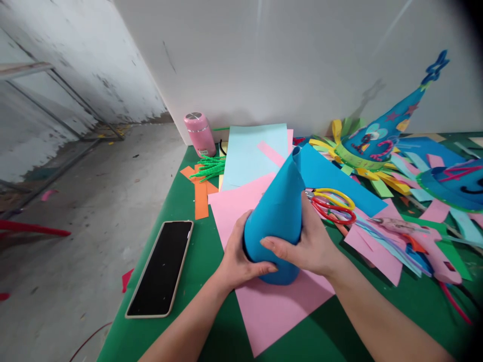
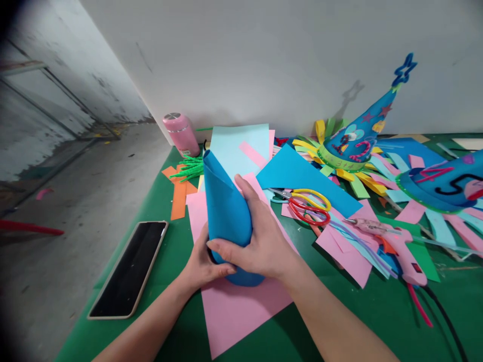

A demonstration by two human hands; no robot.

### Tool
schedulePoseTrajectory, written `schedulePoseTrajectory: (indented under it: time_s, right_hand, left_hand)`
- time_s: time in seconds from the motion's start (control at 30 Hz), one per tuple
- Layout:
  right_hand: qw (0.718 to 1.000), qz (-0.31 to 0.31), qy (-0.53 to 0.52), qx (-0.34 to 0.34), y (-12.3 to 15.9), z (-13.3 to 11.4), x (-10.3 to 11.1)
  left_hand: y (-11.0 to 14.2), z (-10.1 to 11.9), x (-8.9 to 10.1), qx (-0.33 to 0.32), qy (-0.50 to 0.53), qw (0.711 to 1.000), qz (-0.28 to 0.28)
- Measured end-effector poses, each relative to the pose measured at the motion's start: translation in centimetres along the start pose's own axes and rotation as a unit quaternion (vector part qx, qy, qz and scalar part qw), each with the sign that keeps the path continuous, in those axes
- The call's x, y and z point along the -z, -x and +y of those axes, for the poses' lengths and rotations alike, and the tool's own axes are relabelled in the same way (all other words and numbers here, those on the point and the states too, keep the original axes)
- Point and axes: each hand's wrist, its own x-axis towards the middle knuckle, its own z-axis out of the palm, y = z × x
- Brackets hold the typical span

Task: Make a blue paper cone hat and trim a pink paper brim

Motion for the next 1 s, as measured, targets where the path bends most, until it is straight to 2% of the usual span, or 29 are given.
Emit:
schedulePoseTrajectory:
  time_s: [0.6,1.0]
  right_hand:
    - [0.999,-0.013,-0.014,-0.027,-0.08,-0.08,0.02]
    - [1.0,-0.008,-0.005,-0.021,0.07,-0.09,0.09]
  left_hand:
    - [0.08,0.16,-0.14,0.016,0.001,1.0,0.005]
    - [0.06,-0.19,-0.06,0.013,-0.007,1.0,0.008]
